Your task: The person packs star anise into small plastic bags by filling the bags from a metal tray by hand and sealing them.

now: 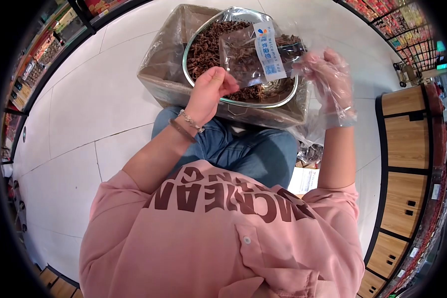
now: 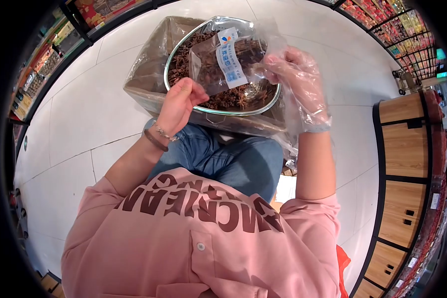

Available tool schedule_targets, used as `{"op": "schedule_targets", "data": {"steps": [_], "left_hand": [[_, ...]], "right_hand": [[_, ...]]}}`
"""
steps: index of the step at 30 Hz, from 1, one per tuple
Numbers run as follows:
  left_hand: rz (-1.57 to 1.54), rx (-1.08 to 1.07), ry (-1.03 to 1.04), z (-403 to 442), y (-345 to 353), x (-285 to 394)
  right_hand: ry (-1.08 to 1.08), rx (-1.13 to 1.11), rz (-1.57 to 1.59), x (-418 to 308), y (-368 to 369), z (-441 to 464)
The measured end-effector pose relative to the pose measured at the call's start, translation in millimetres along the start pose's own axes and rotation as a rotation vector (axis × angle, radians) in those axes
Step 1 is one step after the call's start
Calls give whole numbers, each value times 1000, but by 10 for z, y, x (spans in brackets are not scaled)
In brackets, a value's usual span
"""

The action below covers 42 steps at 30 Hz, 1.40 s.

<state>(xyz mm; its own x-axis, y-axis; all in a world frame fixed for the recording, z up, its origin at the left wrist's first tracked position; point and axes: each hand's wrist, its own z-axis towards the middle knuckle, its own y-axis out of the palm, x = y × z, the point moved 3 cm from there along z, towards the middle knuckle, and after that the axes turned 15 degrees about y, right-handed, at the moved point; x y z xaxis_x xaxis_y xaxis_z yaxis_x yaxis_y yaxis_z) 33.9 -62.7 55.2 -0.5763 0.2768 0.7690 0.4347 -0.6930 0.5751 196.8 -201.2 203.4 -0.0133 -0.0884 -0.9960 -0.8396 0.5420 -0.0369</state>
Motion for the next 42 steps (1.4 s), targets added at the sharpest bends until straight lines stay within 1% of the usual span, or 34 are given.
{"op": "schedule_targets", "data": {"steps": [3,6,8,9,10,12,15,18,21,24,27,28,29,31,33,34,35,36,37,38,39,41,42], "left_hand": [[-307,84,-217,-4,62,72],[-562,-58,-167,75,91,97],[-515,91,-200,70,116,130],[-492,165,-217,69,162,182],[-469,238,-234,66,174,197],[-460,250,-225,75,136,169],[-407,257,-223,85,26,102],[-412,250,-215,69,57,116],[-424,223,-219,53,101,124],[-386,140,-216,74,58,50],[-304,90,-252,48,49,11],[-270,81,-273,36,65,37],[-301,24,-245,43,64,130],[-248,80,-211,72,-11,228],[-228,126,-171,89,-147,259],[-218,129,-162,103,-212,267],[-206,132,-155,110,-272,279],[-193,134,-153,104,-308,287],[-168,152,-157,105,-317,327],[-152,156,-146,113,-343,345],[-135,160,-133,129,-377,359],[-108,175,-137,97,-406,356],[-98,184,-138,97,-407,357]], "right_hand": [[3,-25,-115,-80,-36,-37],[55,-55,-193,-150,33,-86],[73,-117,-225,-170,137,-109],[77,-126,-348,-145,70,-76],[50,-157,-240,-106,33,-66],[-4,-219,-27,-55,-16,-51],[77,-183,95,-118,1,-1],[112,-12,-59,-235,70,-38],[214,-103,-262,-243,98,98],[355,-64,-653,-375,280,97],[324,-87,-944,-301,245,194],[8,-120,-920,-240,25,310],[-306,-151,-880,-99,-390,460],[-393,-87,-571,-249,-571,252],[-110,-253,-209,-232,-866,430],[30,-296,-24,-220,-1016,513],[11,48,-318,59,-1443,728],[-54,120,-1179,246,-1503,938],[-263,226,-2004,275,-1258,1020],[-75,531,-1535,275,-1229,848],[25,518,-1272,320,-1414,921],[179,518,-963,417,-1563,889],[222,536,-920,411,-1460,817]]}}
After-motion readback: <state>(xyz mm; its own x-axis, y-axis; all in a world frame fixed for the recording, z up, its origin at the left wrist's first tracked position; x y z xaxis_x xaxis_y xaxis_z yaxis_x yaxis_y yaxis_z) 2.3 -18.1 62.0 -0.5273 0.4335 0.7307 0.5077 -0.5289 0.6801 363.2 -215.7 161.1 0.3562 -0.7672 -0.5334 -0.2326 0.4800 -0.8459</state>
